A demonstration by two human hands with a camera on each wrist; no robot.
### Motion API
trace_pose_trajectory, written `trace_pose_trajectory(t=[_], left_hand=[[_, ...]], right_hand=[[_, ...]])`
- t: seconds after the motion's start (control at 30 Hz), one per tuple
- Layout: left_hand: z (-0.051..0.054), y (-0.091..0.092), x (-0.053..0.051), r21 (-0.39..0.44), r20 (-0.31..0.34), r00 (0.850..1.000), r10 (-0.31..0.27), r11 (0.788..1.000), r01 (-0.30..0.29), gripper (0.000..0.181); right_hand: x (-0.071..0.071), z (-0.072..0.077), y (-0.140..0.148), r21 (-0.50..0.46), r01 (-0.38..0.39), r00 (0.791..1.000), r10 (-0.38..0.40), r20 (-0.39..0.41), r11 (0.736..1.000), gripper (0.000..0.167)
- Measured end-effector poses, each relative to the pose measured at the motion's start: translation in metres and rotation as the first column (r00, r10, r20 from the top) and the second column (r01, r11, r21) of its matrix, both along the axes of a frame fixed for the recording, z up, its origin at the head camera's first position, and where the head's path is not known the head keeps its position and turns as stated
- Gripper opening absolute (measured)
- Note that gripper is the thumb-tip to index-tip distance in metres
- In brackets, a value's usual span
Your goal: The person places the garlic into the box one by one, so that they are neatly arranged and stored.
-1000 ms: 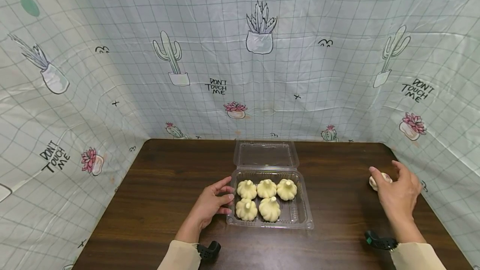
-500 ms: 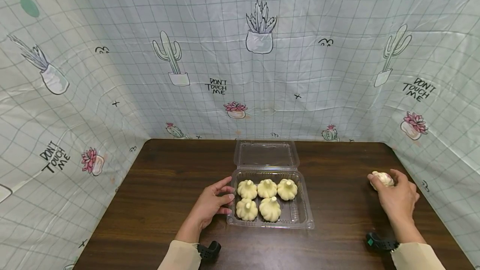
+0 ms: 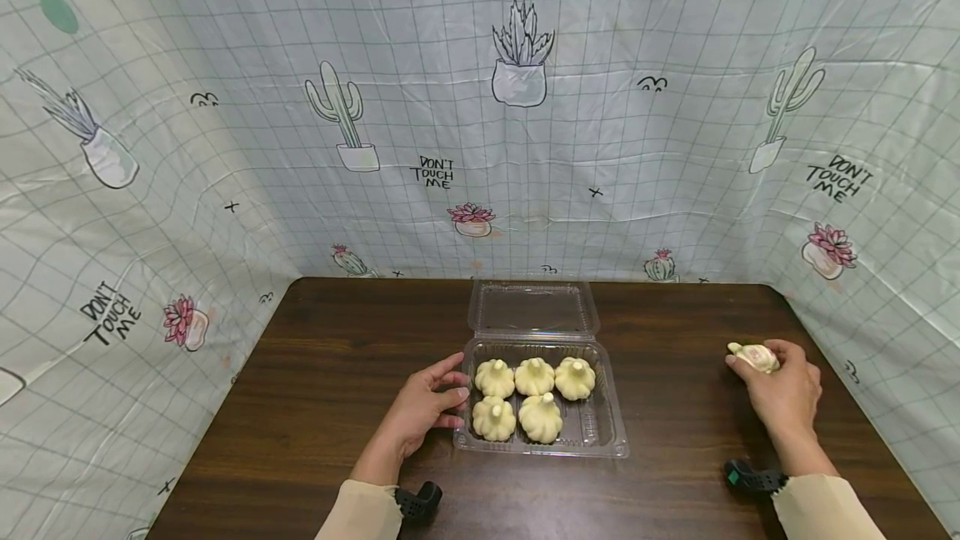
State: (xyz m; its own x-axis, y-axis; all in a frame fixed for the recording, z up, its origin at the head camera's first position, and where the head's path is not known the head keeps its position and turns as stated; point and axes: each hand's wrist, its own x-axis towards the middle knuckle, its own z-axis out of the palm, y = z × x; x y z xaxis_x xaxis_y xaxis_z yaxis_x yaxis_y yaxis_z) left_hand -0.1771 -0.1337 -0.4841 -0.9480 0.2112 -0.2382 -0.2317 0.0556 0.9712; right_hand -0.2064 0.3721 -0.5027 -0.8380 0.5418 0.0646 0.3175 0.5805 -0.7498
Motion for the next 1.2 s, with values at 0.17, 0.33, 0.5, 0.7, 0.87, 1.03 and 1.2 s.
trace_pose_trajectory(t=[0.17, 0.33, 0.5, 0.7, 0.87, 1.03, 1.2], left_hand=[[0.0, 0.0, 0.0, 0.002, 0.0, 1.0, -0.001, 1.0, 0.001, 0.061], [0.002, 0.0, 0.001, 0.006, 0.0, 1.0, 0.001, 1.0, -0.001, 0.061], [0.001, 0.0, 0.001, 0.008, 0.001, 1.0, 0.0, 1.0, 0.0, 0.061], [0.002, 0.0, 0.001, 0.006, -0.005, 1.0, -0.004, 1.0, 0.004, 0.061], [0.002, 0.0, 0.001, 0.002, -0.009, 1.0, -0.007, 1.0, 0.007, 0.061], [0.002, 0.0, 0.001, 0.001, -0.008, 1.0, -0.007, 1.0, 0.007, 0.061], [0.001, 0.0, 0.002, 0.0, -0.007, 1.0, -0.008, 1.0, 0.008, 0.061]], right_hand=[[-0.002, -0.002, -0.004, 0.027, -0.007, 1.0, 0.007, -0.007, 1.0, 0.065], [-0.001, -0.002, -0.008, 0.044, -0.018, 0.999, 0.019, -0.029, 0.999, 0.062], [0.0, -0.002, -0.011, 0.049, -0.024, 0.998, 0.026, -0.053, 0.999, 0.062], [0.001, -0.001, -0.016, 0.051, -0.043, 0.997, 0.047, -0.066, 0.998, 0.069], [0.0, -0.001, -0.018, 0.067, -0.08, 0.995, 0.084, -0.053, 0.995, 0.076], [0.001, -0.002, -0.022, 0.074, -0.092, 0.994, 0.096, -0.054, 0.993, 0.065], [0.003, -0.003, -0.024, 0.061, -0.091, 0.993, 0.096, -0.074, 0.994, 0.062]])
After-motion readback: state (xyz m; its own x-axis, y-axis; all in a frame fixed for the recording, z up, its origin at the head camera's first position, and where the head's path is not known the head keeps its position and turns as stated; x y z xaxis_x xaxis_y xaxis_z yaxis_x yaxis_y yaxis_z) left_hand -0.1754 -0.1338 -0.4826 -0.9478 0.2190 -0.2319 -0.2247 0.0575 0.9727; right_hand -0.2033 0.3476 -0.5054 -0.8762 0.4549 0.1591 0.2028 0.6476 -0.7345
